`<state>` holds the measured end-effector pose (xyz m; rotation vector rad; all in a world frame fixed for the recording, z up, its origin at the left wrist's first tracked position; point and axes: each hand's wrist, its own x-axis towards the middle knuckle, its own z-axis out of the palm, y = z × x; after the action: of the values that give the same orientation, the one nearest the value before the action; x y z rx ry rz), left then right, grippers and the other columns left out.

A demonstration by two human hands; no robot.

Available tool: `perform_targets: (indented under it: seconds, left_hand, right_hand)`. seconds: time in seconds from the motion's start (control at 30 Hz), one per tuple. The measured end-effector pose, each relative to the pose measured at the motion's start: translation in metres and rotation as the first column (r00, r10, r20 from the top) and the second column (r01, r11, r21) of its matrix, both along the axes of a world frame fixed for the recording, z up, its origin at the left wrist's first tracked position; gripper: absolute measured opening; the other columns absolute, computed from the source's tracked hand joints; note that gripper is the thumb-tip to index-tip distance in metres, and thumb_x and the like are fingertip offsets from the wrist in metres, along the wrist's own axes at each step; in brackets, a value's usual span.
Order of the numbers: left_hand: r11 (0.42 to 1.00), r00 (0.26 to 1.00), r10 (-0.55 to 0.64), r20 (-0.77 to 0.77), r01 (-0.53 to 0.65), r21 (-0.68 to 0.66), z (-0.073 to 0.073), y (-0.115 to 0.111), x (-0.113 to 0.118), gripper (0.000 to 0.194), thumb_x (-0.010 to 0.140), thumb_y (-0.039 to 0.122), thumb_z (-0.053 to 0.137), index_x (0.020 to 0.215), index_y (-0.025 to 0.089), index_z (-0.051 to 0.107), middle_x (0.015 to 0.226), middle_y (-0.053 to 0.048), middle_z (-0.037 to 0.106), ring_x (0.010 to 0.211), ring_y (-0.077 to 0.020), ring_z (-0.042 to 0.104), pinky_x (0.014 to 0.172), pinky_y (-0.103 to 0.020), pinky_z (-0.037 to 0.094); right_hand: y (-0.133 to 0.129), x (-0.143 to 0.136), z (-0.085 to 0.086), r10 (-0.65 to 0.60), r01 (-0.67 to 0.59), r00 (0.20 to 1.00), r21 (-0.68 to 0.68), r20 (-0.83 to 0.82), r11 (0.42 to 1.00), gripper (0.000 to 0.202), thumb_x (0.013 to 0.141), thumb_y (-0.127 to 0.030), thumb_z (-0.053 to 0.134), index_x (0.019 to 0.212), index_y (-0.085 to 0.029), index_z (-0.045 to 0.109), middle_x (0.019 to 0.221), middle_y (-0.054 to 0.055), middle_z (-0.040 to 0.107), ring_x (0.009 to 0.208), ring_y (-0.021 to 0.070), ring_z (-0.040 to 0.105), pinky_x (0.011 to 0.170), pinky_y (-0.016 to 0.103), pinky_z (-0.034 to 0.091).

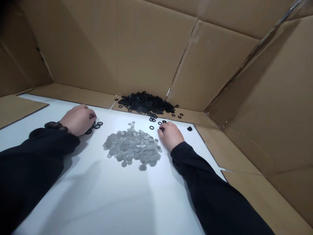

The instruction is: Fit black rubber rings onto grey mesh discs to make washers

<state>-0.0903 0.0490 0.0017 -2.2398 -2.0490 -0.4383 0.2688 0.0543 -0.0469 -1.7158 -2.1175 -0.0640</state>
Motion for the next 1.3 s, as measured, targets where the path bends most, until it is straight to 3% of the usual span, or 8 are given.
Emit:
perform_targets:
  seconds: [0.27, 0.43, 0.57, 0.73, 0.87, 1.03, 1.13, 1.3]
  left_hand:
    - [1.000, 0.999, 0.008, -0.043, -0.008, 0.010, -0.012, 0.004, -0.004, 0.035, 0.090, 0.030, 0.038, 0.095, 0.017, 0.071, 0.111, -0.018, 0.061, 0.112, -0.0392, 0.050, 0.092, -0.054, 0.038]
    - [0.968, 0.968, -0.250, 0.028, 0.248, 0.042, -0.015, -0.008, 0.026, 0.036, 0.090, 0.034, 0.042, 0.113, 0.020, 0.067, 0.135, -0.014, 0.056, 0.128, -0.0343, 0.044, 0.108, -0.054, 0.027]
    - [0.893, 0.833, -0.448, 0.324, 0.431, 0.126, -0.011, -0.029, 0.061, 0.033, 0.090, 0.038, 0.048, 0.106, 0.018, 0.067, 0.113, -0.011, 0.065, 0.110, -0.0261, 0.056, 0.099, -0.038, 0.040]
    - [0.868, 0.614, -0.303, 0.729, 0.493, -0.054, -0.008, -0.051, 0.092, 0.028, 0.087, 0.042, 0.055, 0.094, 0.018, 0.067, 0.086, -0.003, 0.069, 0.075, -0.0163, 0.060, 0.069, -0.026, 0.046]
    - [0.890, 0.548, -0.143, 0.824, 0.436, -0.136, -0.011, -0.052, 0.093, 0.026, 0.085, 0.041, 0.058, 0.085, 0.016, 0.065, 0.072, -0.001, 0.064, 0.062, -0.0125, 0.054, 0.056, -0.023, 0.040]
    - [0.905, 0.465, -0.084, 0.881, 0.406, -0.128, -0.015, -0.047, 0.090, 0.025, 0.083, 0.040, 0.061, 0.080, 0.016, 0.061, 0.063, 0.004, 0.053, 0.053, -0.0085, 0.044, 0.050, -0.021, 0.034]
    - [0.898, 0.413, -0.063, 0.909, 0.421, -0.129, -0.017, -0.046, 0.091, 0.023, 0.084, 0.039, 0.060, 0.080, 0.017, 0.060, 0.059, 0.005, 0.049, 0.050, -0.0079, 0.041, 0.048, -0.021, 0.033]
    - [0.903, 0.405, -0.042, 0.913, 0.407, -0.138, -0.019, -0.046, 0.092, 0.022, 0.082, 0.038, 0.062, 0.078, 0.017, 0.059, 0.058, 0.005, 0.049, 0.050, -0.0079, 0.042, 0.047, -0.020, 0.032]
  right_hand:
    - [-0.011, -0.019, 0.006, 0.077, -0.088, 0.943, -0.018, -0.323, 0.996, 0.017, 0.082, -0.032, 0.058, 0.083, -0.018, 0.068, 0.079, 0.004, 0.065, 0.071, 0.0174, 0.056, 0.070, 0.031, 0.042]
    - [-0.021, -0.042, 0.004, 0.131, -0.177, 0.848, -0.042, -0.513, 0.983, 0.020, 0.084, -0.036, 0.058, 0.084, -0.017, 0.065, 0.091, 0.005, 0.064, 0.082, 0.0178, 0.057, 0.074, 0.031, 0.045]
    - [-0.035, -0.064, 0.011, 0.165, -0.244, 0.718, -0.022, -0.677, 0.970, 0.021, 0.083, -0.038, 0.063, 0.084, -0.018, 0.067, 0.079, 0.002, 0.064, 0.070, 0.0146, 0.055, 0.067, 0.029, 0.045]
    - [-0.055, -0.084, 0.018, 0.187, -0.356, 0.567, -0.033, -0.802, 0.934, 0.021, 0.082, -0.037, 0.067, 0.087, -0.017, 0.069, 0.080, 0.003, 0.069, 0.071, 0.0151, 0.060, 0.067, 0.028, 0.049]
    - [-0.056, -0.080, 0.017, 0.212, -0.322, 0.630, -0.003, -0.747, 0.947, 0.022, 0.089, -0.034, 0.059, 0.096, -0.017, 0.071, 0.088, 0.005, 0.071, 0.077, 0.0163, 0.063, 0.073, 0.030, 0.050]
    - [-0.047, -0.065, 0.013, 0.260, -0.270, 0.920, 0.007, -0.293, 0.963, 0.023, 0.086, -0.029, 0.060, 0.102, -0.017, 0.072, 0.094, 0.009, 0.064, 0.090, 0.0216, 0.060, 0.085, 0.036, 0.047]
    - [-0.045, -0.061, 0.010, 0.274, -0.286, 0.949, -0.057, -0.154, 0.957, 0.023, 0.085, -0.029, 0.061, 0.101, -0.018, 0.073, 0.092, 0.009, 0.061, 0.094, 0.0229, 0.057, 0.086, 0.036, 0.045]
    - [-0.048, -0.065, 0.013, 0.278, -0.310, 0.920, -0.080, -0.276, 0.947, 0.008, 0.082, -0.024, 0.063, 0.085, -0.019, 0.068, 0.082, 0.003, 0.061, 0.080, 0.0173, 0.056, 0.074, 0.030, 0.044]
